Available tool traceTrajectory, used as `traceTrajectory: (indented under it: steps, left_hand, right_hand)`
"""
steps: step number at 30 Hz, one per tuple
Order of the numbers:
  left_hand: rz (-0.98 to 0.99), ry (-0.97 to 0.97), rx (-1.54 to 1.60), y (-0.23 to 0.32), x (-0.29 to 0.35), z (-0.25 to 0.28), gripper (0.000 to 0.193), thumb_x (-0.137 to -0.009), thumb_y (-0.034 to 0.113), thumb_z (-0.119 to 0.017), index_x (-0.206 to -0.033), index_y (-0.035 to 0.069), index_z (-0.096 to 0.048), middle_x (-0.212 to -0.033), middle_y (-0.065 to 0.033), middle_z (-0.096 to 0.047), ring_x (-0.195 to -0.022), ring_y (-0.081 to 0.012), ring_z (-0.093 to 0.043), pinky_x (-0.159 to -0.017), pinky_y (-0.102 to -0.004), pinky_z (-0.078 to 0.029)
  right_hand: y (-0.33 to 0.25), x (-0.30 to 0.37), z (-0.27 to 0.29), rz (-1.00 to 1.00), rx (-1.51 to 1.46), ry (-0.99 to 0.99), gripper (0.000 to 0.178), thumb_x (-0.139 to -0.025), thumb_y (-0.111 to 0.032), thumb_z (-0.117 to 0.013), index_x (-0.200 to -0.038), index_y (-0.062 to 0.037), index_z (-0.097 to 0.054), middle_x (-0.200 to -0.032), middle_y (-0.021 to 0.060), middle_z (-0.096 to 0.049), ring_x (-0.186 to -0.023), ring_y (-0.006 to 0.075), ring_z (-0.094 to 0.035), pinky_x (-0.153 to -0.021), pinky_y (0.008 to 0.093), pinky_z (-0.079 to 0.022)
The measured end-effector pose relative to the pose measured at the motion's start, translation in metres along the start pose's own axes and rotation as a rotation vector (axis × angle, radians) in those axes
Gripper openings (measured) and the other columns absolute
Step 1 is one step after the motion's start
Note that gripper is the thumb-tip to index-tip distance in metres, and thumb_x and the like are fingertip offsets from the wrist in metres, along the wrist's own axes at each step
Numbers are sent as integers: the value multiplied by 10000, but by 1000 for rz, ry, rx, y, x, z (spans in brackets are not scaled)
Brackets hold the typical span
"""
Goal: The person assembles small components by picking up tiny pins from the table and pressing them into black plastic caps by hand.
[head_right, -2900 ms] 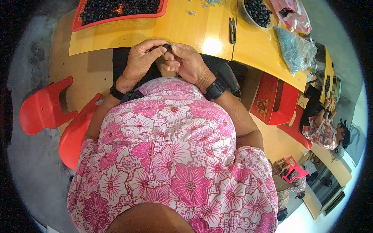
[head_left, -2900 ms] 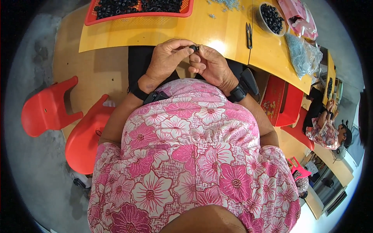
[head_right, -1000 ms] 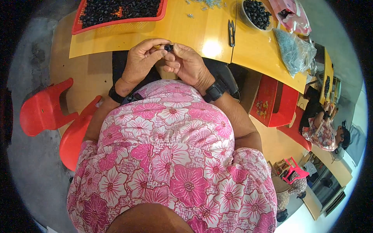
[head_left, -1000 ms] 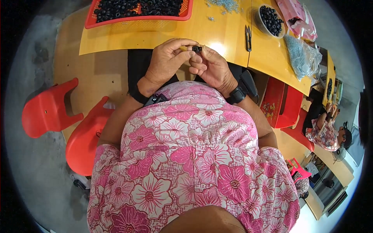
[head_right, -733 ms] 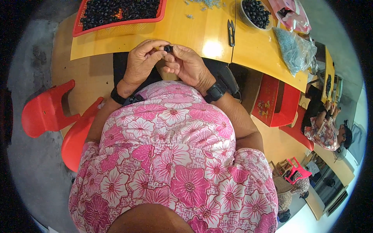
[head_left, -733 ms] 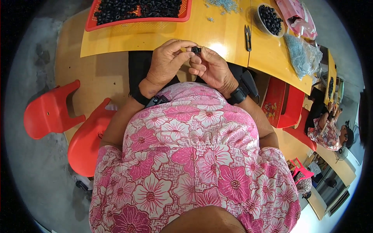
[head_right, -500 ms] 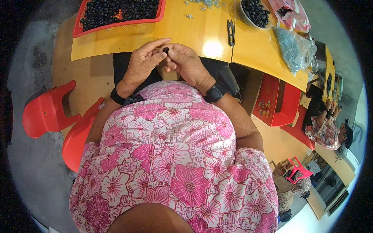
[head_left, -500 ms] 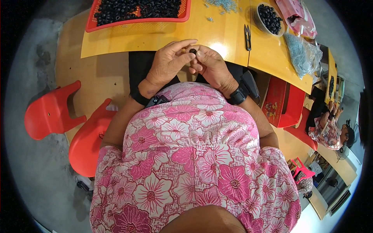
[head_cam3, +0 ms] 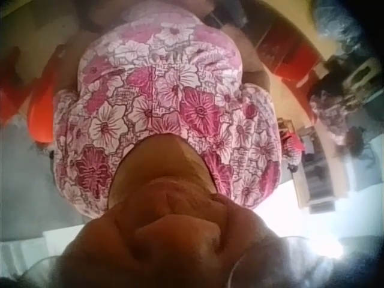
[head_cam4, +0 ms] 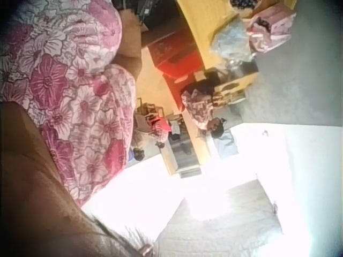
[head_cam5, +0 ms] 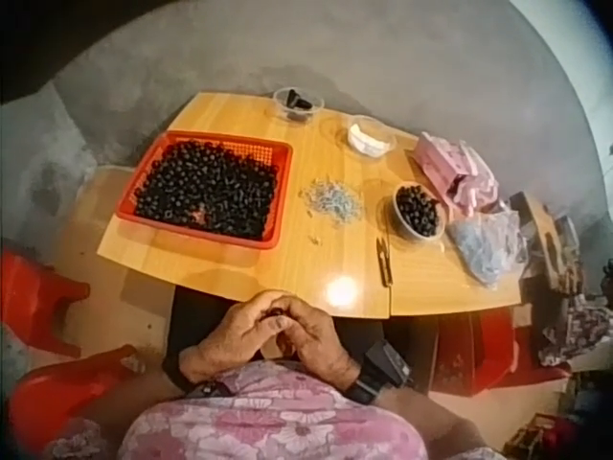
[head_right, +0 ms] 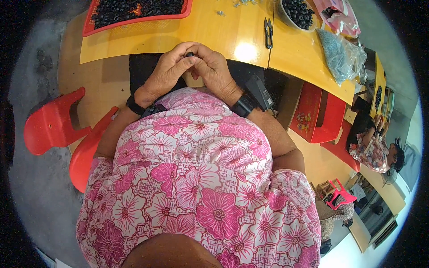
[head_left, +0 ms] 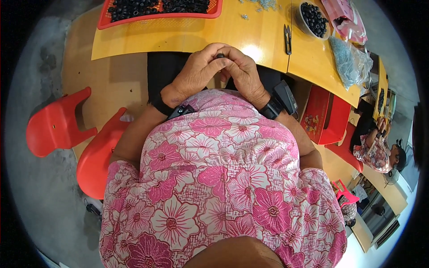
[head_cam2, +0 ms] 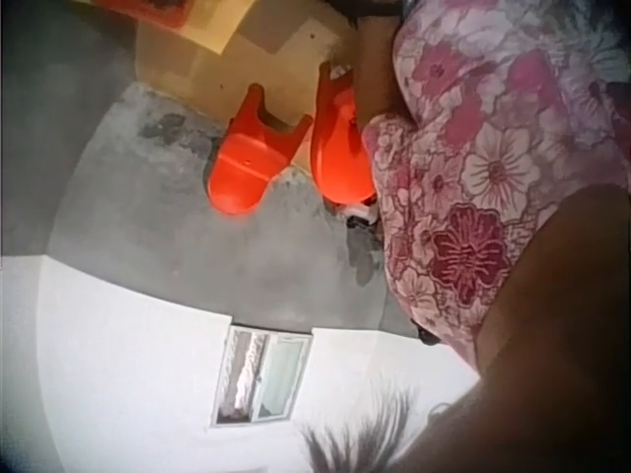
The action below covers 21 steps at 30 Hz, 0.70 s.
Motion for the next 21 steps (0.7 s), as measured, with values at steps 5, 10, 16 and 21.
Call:
traceTrajectory:
  steps: [5,10,16,21]
  left_hand:
    - [51,77,125,0,0,-3,314,-899,163,-538,-1151,-24,-514,-897,-96,-623,-796,-132,-592,-711,-248,-482]
    - [151,65,215,3,-5,-2,289,-906,123,-517,-1163,-9,-525,-886,-68,-617,-786,-94,-582,-702,-213,-475]
    - [-5,88,150,1,-4,4,259,-909,82,-527,-1154,4,-560,-857,-17,-596,-782,-61,-564,-700,-184,-477]
    - [30,108,189,4,-4,6,233,-871,43,-580,-1101,6,-592,-875,-14,-604,-777,-60,-557,-711,-181,-462]
  right_hand:
    - [-1,-2,-2,-47,-5,12,207,-937,-146,-470,-1045,15,-543,-763,35,-564,-634,83,-529,-579,205,-445]
    - [4,-8,3,-248,-640,-13,196,-940,-174,-477,-965,3,-559,-726,18,-516,-599,98,-466,-554,240,-427]
    - [4,-4,9,-298,-893,-131,283,-942,-270,-492,-935,6,-552,-760,20,-513,-659,116,-465,-590,256,-413]
    - [2,-3,9,-316,-937,-146,301,-944,-290,-488,-962,5,-549,-776,23,-524,-689,123,-482,-600,266,-422]
Point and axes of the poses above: each hand's wrist, its own x-axis away from the middle knuckle, its own z-axis out of the back of the hand, y = z × x, the point moved 2 cm from there along -x, towards the middle knuckle
